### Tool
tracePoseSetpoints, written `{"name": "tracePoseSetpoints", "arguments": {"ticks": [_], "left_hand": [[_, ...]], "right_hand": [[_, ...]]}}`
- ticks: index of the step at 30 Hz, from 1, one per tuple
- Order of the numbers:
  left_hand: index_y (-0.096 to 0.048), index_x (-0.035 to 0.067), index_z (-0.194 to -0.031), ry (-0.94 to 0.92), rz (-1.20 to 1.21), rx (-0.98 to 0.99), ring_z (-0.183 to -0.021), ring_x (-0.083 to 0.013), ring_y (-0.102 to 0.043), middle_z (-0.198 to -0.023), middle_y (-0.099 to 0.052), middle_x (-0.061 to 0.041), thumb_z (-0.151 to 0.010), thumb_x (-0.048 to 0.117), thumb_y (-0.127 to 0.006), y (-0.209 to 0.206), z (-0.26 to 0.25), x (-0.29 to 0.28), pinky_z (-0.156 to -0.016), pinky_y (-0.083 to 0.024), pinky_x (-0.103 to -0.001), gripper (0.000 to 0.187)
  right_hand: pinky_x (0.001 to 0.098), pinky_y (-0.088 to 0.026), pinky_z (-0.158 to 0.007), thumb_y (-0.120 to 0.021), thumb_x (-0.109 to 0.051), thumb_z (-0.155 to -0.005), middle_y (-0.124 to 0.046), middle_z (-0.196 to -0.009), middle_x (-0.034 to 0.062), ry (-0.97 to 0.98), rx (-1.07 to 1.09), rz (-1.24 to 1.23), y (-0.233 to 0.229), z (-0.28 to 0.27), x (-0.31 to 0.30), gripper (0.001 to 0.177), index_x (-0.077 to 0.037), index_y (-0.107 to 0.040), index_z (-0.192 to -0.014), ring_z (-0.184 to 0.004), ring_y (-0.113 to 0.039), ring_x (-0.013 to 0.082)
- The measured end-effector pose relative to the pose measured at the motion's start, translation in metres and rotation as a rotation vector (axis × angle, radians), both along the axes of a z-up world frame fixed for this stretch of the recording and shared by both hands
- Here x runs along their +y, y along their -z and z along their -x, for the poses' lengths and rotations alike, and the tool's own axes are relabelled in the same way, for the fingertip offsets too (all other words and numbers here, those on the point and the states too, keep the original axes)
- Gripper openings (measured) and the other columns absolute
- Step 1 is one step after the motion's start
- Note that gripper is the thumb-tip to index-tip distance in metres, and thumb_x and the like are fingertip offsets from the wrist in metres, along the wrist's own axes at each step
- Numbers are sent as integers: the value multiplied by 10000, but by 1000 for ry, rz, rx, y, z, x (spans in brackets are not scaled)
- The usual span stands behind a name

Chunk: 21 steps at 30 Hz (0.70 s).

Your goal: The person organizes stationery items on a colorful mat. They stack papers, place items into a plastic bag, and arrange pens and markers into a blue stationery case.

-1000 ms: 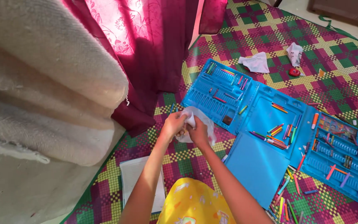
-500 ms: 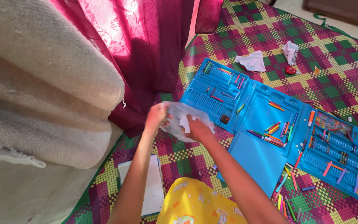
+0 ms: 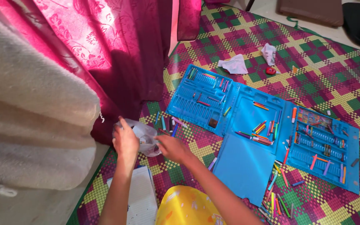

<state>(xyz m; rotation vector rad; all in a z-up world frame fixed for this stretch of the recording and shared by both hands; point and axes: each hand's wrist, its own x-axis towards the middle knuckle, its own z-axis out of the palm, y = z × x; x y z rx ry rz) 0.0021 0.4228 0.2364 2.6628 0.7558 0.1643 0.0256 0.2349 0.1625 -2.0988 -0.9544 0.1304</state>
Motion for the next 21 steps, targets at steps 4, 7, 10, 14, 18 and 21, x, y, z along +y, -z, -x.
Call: {"name": "tracePoseSetpoints", "arguments": {"ticks": [4, 7, 10, 14, 18, 21], "left_hand": [[-353, -51, -1471, 29, -244, -73, -1322, -460, -462, -1491, -397, -334, -653, 105, -775, -32, 11, -46, -1038, -430, -530, 934], [-408, -21, -1437, 166, -340, -326, -1417, -446, -434, -1579, -364, -309, -736, 55, -709, 18, 4, -85, -1152, -401, -509, 766], [-424, -50, -1444, 599, -35, -307, -1389, -416, -461, -1554, -369, -275, -782, 0, -639, 134, -2, -123, -1172, -392, -480, 698], [-444, -62, -1400, 703, 381, -104, -1397, -482, -415, -1501, -412, -329, -816, 57, -702, 239, -12, -146, -1132, -377, -488, 650], [-387, -15, -1458, 402, 103, -45, -1322, -489, -506, -1436, -470, -335, -781, 218, -781, 190, -26, -115, -1098, -443, -516, 817], [-235, -61, -1582, 248, 250, -173, -1194, -540, -583, -1394, -493, -360, -878, 271, -721, 205, -47, -65, -997, -490, -567, 918]], "right_hand": [[489, -518, -969, -583, -197, -971, -679, -1222, 208, 99, 104, 68, 32, -6, -55, 339, -50, -611, -1276, -1146, -645, 394], [496, -505, -970, -571, -183, -974, -650, -1251, 211, 223, 243, 211, 67, -16, -95, 342, -49, -601, -1287, -1164, -620, 410], [503, -500, -971, -619, -171, -927, -640, -1273, 231, 267, 137, 192, 108, -28, -127, 380, -31, -608, -1280, -1150, -623, 425], [497, -504, -984, -626, -167, -894, -641, -1262, 218, 361, 213, 333, 143, -50, -160, 418, -33, -595, -1288, -1178, -614, 415], [492, -491, -1015, -617, -136, -871, -607, -1311, 212, 421, 166, 375, 165, -80, -187, 485, -37, -559, -1343, -1205, -587, 413], [492, -492, -1012, -647, -176, -880, -555, -1379, 178, 413, 158, 418, 161, -99, -189, 511, -33, -518, -1354, -1263, -543, 383]]}}
